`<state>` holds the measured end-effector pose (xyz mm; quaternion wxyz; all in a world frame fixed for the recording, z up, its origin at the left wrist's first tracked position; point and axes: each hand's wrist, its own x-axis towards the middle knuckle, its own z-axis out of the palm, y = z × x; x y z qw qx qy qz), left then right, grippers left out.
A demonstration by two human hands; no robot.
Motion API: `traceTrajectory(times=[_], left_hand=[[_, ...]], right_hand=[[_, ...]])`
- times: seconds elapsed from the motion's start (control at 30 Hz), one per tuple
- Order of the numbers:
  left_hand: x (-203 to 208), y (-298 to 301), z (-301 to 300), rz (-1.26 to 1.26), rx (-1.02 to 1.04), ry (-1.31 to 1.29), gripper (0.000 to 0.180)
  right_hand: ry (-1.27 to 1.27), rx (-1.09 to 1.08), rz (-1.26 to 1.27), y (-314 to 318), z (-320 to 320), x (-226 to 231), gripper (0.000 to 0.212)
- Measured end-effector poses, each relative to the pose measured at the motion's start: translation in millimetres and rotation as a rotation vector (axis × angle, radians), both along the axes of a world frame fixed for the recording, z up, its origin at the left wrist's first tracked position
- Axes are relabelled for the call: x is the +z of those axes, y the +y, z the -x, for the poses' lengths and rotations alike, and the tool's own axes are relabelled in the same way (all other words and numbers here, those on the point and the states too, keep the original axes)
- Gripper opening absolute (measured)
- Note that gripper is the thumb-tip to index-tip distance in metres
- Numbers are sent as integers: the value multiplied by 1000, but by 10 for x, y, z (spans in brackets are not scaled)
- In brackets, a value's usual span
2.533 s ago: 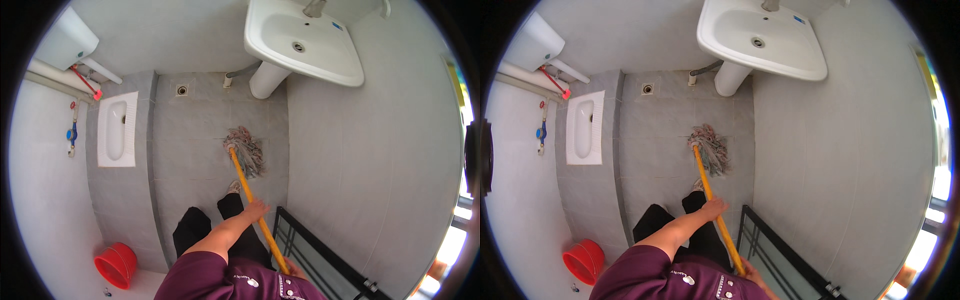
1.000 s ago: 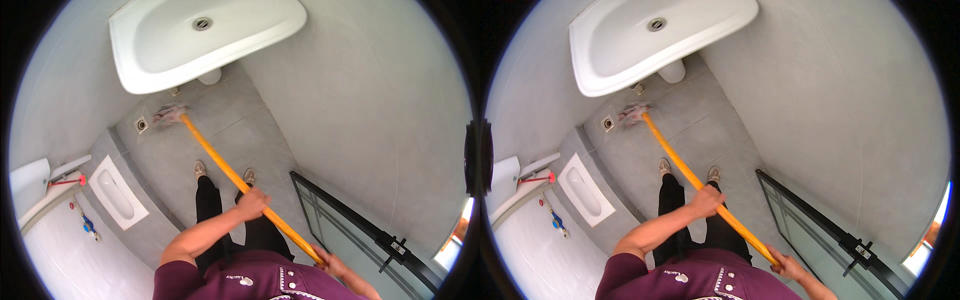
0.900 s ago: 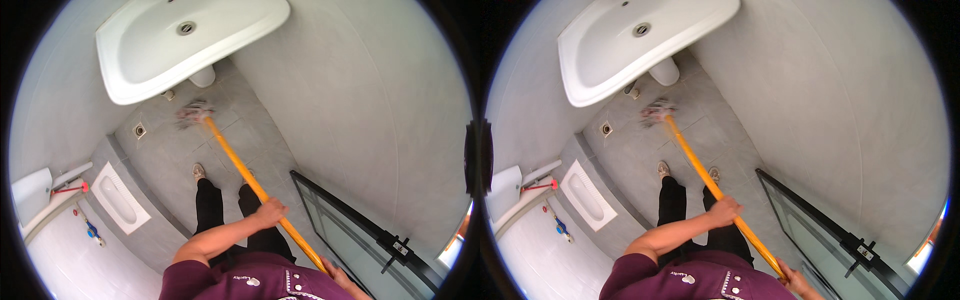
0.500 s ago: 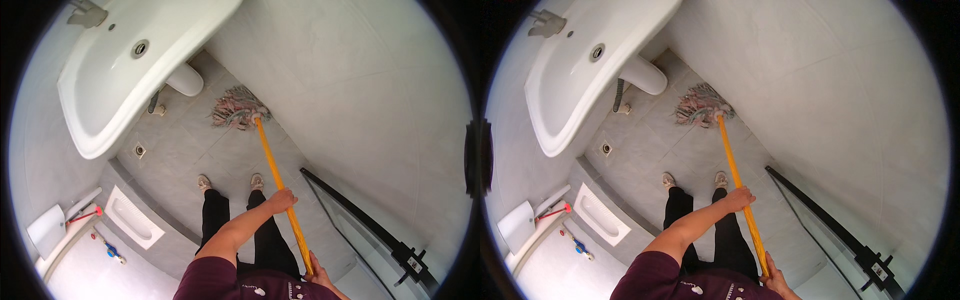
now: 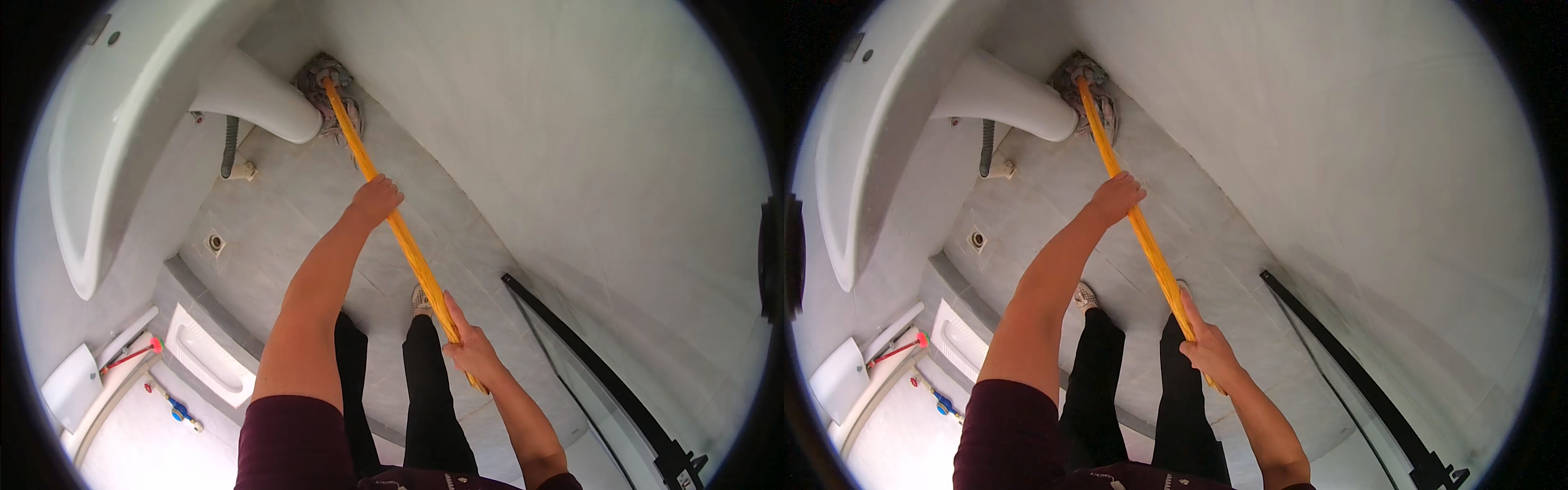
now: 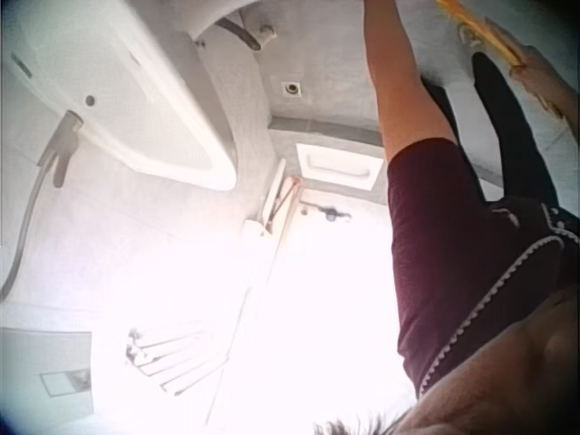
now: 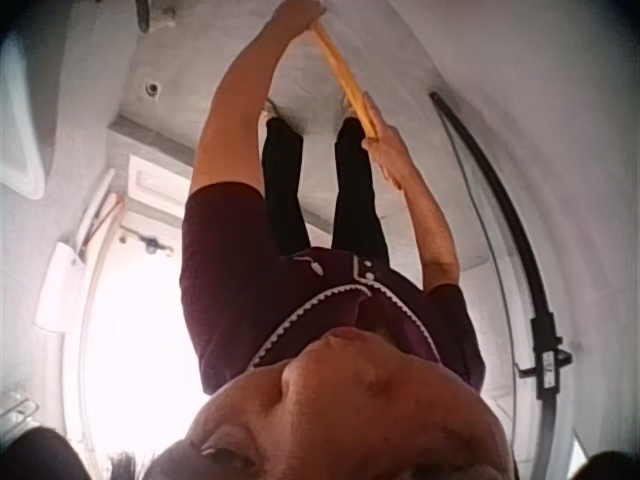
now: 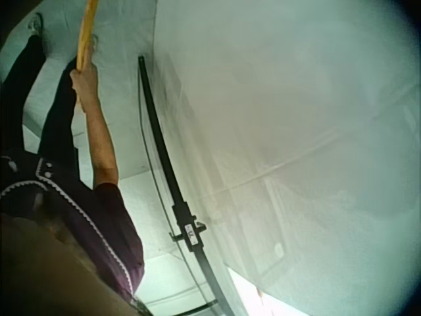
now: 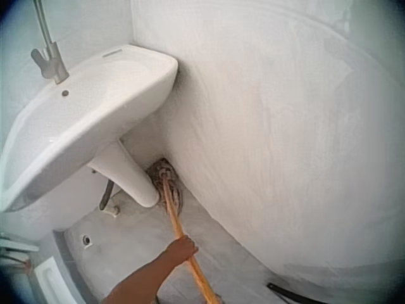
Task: The person mops a tiled bathroom floor using a string mop and a red bucket. They repeatedly dip the mop into the bucket, wring it by hand, and mop around the toilet, sink, and shower area. The person also moves a pair of slippers aside to clean underneath them.
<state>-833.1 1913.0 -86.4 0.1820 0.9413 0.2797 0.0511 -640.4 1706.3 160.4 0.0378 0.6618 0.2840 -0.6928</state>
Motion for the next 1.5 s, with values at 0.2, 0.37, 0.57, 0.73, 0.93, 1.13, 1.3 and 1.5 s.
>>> traceTrajectory(times=[0.2, 0.37, 0.57, 0.73, 0.93, 1.13, 1.3, 1.5], left_hand=[[-153, -814, -315, 52, 13, 305, 2], [357, -2214, -1084, 179, -265, 304, 7], [1211, -4125, -1586, 488, -255, -75, 9], [1259, -4161, -1485, 491, -260, -221, 9], [131, -2526, -957, 247, 53, -343, 8], [-235, -10, 11, 68, 128, 233, 6], [-316, -283, -88, -53, 95, 224, 3], [-12, -1765, -631, 124, -70, 302, 3]], right_hand=[[-80, -30, -45, -978, -116, -83, 93], [-221, 53, 69, -2092, -562, 805, 95], [-306, -43, -29, -3592, -944, 1778, 89], [-217, -384, 262, -3833, -1052, 1789, 90], [-319, 207, 65, -2085, -521, 1030, 98], [-235, 242, -246, -226, 121, -94, 92], [-267, 271, -252, -521, -20, -438, 93], [-323, 341, -195, -1791, -397, 193, 95]])
